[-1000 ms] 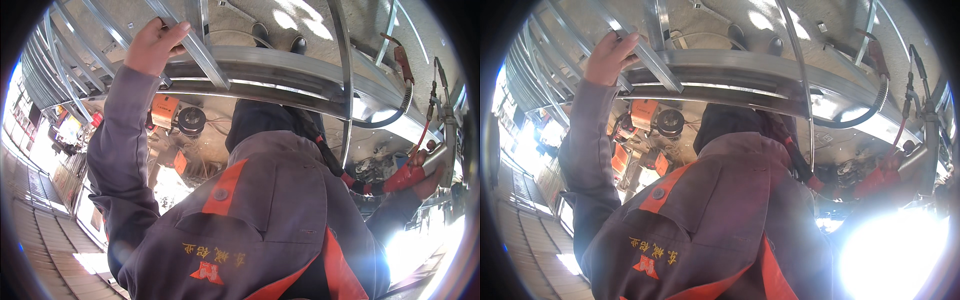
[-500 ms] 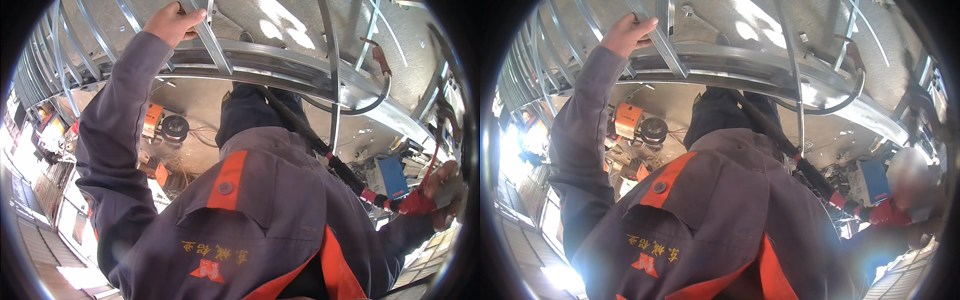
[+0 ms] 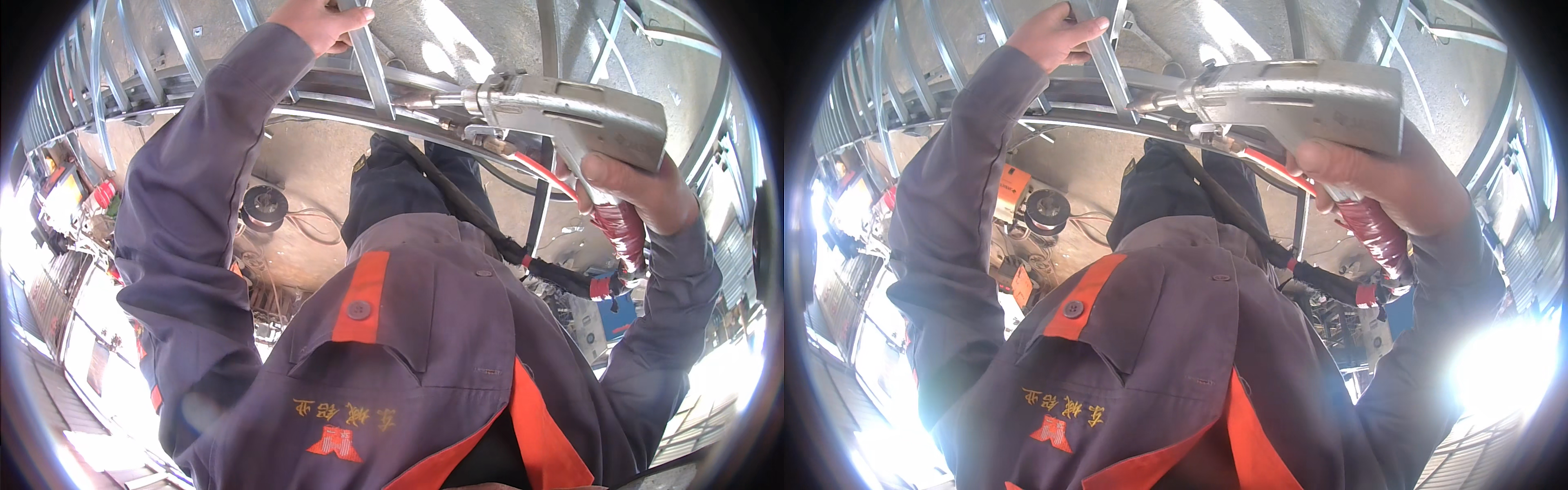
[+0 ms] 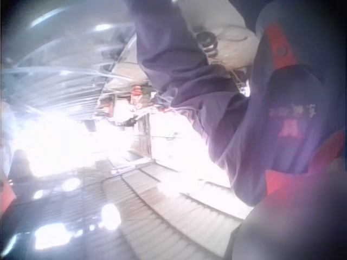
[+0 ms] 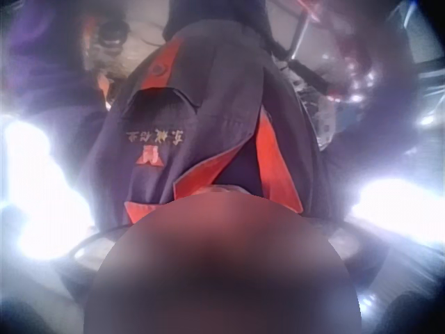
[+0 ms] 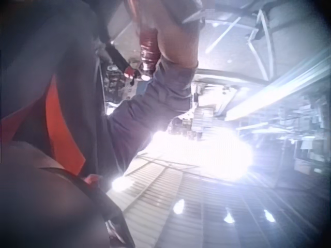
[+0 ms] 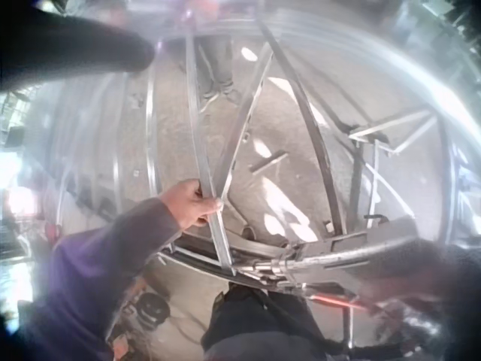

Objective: The person positions metal bars on a curved frame and uses a welding torch to tack and weld the joints. They adjust the pieces with a wrench and continue welding along the seams of the metal structure.

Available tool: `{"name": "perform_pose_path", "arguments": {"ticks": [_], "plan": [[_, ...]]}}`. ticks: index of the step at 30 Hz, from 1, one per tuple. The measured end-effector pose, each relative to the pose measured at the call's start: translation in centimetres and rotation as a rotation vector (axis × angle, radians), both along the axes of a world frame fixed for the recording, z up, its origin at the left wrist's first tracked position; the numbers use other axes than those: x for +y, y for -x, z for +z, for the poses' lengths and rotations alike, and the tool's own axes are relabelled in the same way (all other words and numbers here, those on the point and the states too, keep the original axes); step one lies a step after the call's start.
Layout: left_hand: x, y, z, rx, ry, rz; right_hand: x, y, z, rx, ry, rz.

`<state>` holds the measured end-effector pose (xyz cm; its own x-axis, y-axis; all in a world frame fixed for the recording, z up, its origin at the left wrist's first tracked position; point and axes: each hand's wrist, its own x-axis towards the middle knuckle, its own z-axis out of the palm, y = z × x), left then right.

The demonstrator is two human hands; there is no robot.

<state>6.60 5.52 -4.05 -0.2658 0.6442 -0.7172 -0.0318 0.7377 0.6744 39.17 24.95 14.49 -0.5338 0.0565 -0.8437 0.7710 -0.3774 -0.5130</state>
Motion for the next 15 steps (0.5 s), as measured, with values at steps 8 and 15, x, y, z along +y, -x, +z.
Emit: {"name": "perform_pose_path", "arguments": {"ticks": [8,15], "plan": [[0.0,-0.3,0.1,0.027,-0.016,0.018,-0.3,1.9,-2.4,0.03,0.055,0.045],[0.1,-0.4,0.2,0.037,0.004,0.02,-0.5,1.8,-3.0,0.015,0.031,0.053]]}}
